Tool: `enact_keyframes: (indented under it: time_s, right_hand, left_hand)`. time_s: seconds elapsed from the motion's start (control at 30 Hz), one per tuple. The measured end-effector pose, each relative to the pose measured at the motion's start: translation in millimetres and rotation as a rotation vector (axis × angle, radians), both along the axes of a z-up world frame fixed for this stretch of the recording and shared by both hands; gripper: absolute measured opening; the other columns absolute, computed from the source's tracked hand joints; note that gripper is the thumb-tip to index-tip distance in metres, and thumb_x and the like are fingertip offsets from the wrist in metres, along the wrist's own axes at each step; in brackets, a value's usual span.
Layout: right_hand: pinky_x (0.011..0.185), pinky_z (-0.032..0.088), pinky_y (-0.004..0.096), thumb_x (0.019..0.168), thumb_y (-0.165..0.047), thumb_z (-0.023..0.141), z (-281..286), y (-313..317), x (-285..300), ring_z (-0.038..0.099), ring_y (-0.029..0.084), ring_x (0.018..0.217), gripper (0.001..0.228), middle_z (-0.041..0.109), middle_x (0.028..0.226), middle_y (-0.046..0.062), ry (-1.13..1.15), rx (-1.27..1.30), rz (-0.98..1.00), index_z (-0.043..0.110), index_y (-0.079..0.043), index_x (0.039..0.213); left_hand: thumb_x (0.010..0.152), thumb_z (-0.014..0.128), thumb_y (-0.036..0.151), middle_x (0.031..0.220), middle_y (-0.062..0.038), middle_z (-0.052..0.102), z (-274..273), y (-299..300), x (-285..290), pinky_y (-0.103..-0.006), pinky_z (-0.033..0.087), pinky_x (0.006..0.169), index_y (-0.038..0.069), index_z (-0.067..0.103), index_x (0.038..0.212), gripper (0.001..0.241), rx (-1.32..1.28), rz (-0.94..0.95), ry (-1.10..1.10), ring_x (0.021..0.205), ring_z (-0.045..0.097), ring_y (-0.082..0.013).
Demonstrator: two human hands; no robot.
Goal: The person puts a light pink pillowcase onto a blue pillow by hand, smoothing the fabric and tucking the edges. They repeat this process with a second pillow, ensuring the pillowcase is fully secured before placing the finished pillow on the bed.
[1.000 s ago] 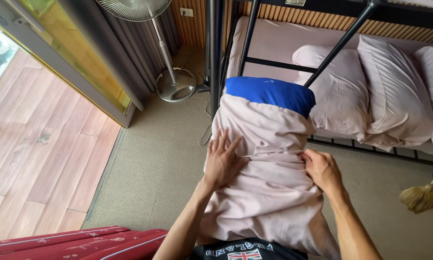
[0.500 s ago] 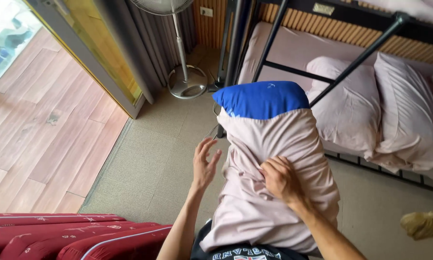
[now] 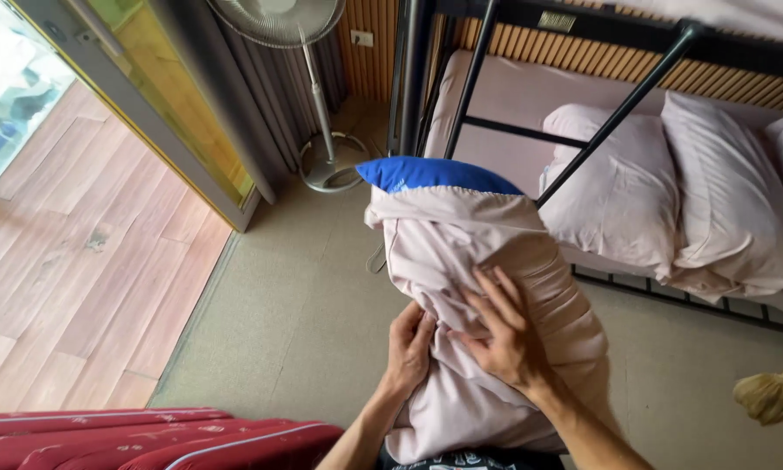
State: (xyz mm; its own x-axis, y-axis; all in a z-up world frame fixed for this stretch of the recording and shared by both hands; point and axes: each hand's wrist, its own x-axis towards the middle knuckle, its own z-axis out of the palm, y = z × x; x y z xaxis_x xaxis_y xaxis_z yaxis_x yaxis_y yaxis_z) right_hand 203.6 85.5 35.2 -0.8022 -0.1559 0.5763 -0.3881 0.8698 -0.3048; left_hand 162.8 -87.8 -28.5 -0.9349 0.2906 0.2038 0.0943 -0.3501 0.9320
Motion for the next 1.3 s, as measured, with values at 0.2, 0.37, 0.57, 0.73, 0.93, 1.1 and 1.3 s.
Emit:
enact_keyframes:
  time_s: [0.2,0.37,0.57,0.73,0.93,1.1,1.3]
  right_hand:
    - [0.117,0.036,0.051,0.095,-0.049,0.06,-8,46,11,0.049,0.039,0.138,0.057,0.056,0.145,0.021,-0.076,-0.238,-0.026,0.063,-0.002,0.127]
    - [0.116,0.038,0.049,0.099,-0.042,0.056,-18,125,32,0.05,0.036,0.137,0.052,0.055,0.144,0.021,-0.126,-0.48,-0.091,0.06,-0.001,0.131]
    - [0.115,0.041,0.047,0.104,-0.033,0.052,-39,195,64,0.051,0.032,0.135,0.046,0.054,0.143,0.02,-0.186,-0.804,-0.156,0.055,0.001,0.136]
    - [0.113,0.043,0.045,0.108,-0.026,0.048,-36,238,54,0.053,0.029,0.134,0.042,0.054,0.142,0.02,-0.253,-1.05,-0.169,0.052,0.002,0.14]
    - [0.118,0.035,0.048,0.098,-0.025,0.056,48,192,-15,0.04,0.028,0.147,0.059,0.042,0.158,0.017,-0.433,-0.974,0.017,0.041,-0.005,0.152]
    - [0.117,0.039,0.051,0.088,-0.044,0.071,-23,150,-33,0.063,0.031,0.125,0.037,0.071,0.121,0.017,-0.247,0.342,0.025,0.076,-0.013,0.108]
    - [0.086,0.054,0.041,0.087,-0.052,0.069,-2,143,-28,0.066,0.021,0.081,0.046,0.072,0.08,0.008,-0.497,0.137,-0.161,0.076,-0.007,0.081]
  left_hand:
    - [0.107,0.06,0.009,0.147,-0.018,0.062,140,5,-37,-0.043,0.032,0.133,0.004,0.062,0.14,0.033,-0.163,-0.394,0.697,0.15,0.047,-0.0324]
    - [0.102,0.063,0.02,0.16,-0.018,0.044,163,58,-70,-0.0505,0.025,0.131,0.006,0.056,0.147,0.047,-0.354,-0.257,0.948,0.157,0.031,-0.035]
    - [0.097,0.062,0.025,0.133,-0.013,0.064,-16,141,-88,-0.053,0.035,0.116,0.008,0.064,0.128,0.035,-0.898,-0.065,0.915,0.137,0.048,-0.0317]
    - [0.089,0.064,0.016,0.107,-0.009,0.074,3,125,-40,-0.0437,0.051,0.103,0.01,0.069,0.11,0.022,-0.679,-0.09,0.963,0.107,0.069,-0.0272]
    - [0.091,0.066,0.013,0.119,-0.012,0.072,26,91,28,-0.0425,0.061,0.09,0.006,0.066,0.119,0.028,-0.586,-0.164,1.083,0.109,0.075,-0.0274]
    - [0.085,0.072,0.028,0.13,-0.014,0.07,42,60,-40,-0.0464,0.057,0.092,0.01,0.071,0.123,0.042,-0.531,-0.014,0.841,0.111,0.069,-0.0312]
    - [0.092,0.072,0.026,0.111,-0.012,0.073,-33,50,-78,-0.0551,0.043,0.107,0.011,0.075,0.114,0.027,-0.813,0.16,0.798,0.109,0.066,-0.0322]
